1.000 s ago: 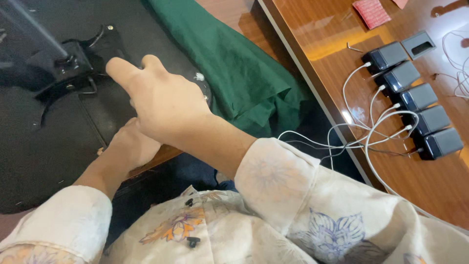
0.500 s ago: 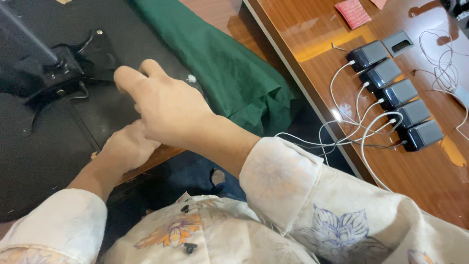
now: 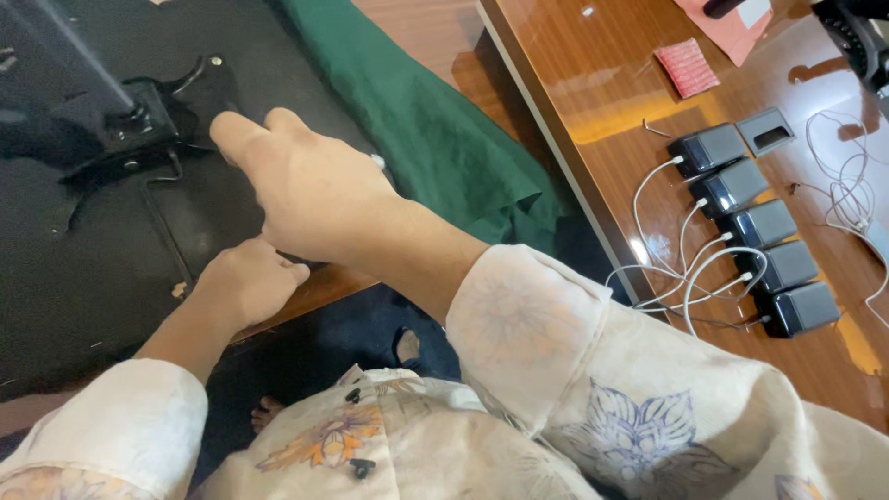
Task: The person uses an Allen key to tighten screws on the underside of an overturned chair base. They work on multiple screw locations around the base, holding the chair steady with one hand while turning the tool with the other.
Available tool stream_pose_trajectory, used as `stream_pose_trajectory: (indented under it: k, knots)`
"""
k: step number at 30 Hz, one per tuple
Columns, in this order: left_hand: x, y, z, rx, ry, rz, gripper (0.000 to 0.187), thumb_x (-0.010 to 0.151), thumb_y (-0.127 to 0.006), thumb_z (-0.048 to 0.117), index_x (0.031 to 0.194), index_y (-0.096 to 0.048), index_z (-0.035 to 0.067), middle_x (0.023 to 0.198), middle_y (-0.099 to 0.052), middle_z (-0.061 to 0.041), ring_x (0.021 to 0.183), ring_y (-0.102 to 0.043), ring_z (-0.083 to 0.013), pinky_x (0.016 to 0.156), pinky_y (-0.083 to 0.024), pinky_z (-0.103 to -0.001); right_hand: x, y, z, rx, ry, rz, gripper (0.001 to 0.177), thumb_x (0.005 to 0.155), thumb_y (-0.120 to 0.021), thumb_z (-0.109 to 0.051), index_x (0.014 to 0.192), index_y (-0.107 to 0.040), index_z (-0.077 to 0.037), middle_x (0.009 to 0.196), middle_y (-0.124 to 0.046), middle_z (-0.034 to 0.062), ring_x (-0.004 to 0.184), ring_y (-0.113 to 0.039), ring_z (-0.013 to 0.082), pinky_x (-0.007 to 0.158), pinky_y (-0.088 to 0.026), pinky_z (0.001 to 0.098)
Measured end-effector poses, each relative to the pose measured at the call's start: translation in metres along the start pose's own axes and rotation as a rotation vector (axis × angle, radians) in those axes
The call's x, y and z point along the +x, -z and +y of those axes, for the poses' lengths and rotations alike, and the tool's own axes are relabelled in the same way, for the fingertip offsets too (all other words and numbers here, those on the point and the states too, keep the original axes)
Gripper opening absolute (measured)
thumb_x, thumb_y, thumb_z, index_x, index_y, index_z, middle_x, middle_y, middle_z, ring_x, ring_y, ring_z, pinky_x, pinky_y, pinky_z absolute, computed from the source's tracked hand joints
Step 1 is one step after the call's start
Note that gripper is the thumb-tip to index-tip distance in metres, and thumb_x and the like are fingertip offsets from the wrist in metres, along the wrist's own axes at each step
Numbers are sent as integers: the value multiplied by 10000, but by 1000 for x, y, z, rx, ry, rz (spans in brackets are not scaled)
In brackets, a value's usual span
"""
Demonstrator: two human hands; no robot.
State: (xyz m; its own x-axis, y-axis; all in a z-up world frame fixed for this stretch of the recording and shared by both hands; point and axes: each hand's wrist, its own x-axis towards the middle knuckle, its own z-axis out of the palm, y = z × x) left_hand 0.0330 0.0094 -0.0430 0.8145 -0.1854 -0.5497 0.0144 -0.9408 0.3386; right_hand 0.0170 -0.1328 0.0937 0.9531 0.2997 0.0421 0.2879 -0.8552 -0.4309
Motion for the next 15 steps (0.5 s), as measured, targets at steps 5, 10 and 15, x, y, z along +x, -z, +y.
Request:
stream_pose_trajectory:
  k: [5,10,15]
  knots:
    - [-3,-1,5,-48,-62,81,445,904,-650,344,1256,-683,73,1168,-766,-138,1145,-681,-355,1019,-503,-466,3,-6,4,-92,-60,49,378,871,-743,-241,1188,-544,-186,1093,-652,172,971,-710,423,771,-585,510]
    - [-9,-2,0,-122,-79,154,499,879,-647,276,1355,-617,127,1129,-758,-125,1098,-683,-359,978,-510,-468,5,-8,18,-86,-30,152,386,873,-757,-271,1167,-540,-147,1053,-676,189,951,-703,435,773,-578,511]
    - [-21,-2,3,-169,-100,259,359,932,-571,223,1259,-701,153,1091,-774,-113,1057,-702,-357,957,-517,-471,-4,-7,27,5,40,181,436,778,-729,-120,1171,-543,-141,1107,-619,198,893,-693,436,730,-581,491]
